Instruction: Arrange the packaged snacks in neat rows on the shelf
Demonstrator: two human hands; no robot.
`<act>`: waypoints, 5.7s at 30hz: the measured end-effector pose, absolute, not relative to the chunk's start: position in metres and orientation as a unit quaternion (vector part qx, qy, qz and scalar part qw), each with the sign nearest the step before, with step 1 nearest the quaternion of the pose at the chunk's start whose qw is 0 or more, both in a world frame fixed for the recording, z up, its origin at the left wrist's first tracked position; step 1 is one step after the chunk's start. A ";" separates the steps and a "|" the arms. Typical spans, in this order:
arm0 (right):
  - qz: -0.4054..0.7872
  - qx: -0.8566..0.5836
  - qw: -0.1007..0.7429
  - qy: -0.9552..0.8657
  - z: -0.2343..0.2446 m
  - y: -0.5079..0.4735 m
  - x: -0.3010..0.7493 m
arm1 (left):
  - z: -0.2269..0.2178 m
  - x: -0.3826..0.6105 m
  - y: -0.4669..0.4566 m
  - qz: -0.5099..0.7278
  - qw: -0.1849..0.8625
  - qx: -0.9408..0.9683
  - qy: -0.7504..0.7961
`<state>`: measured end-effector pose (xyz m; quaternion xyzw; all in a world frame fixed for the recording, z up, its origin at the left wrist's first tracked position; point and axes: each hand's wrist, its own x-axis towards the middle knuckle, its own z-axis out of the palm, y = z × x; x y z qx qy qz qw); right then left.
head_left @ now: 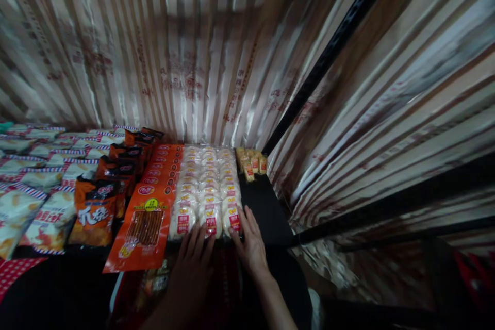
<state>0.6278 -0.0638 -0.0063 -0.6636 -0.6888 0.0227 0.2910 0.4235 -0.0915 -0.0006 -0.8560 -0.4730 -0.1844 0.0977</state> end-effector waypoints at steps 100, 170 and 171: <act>-0.076 -0.771 0.408 -0.483 0.016 0.107 0.718 | 0.068 0.578 0.143 -0.075 0.000 -0.922 -0.381; -0.075 -0.764 0.431 -0.475 0.017 0.108 0.711 | 0.063 0.597 0.209 -0.067 0.087 -0.960 -0.257; -0.076 -0.763 0.430 -0.476 0.017 0.107 0.711 | 0.063 0.597 0.210 -0.067 0.086 -0.960 -0.257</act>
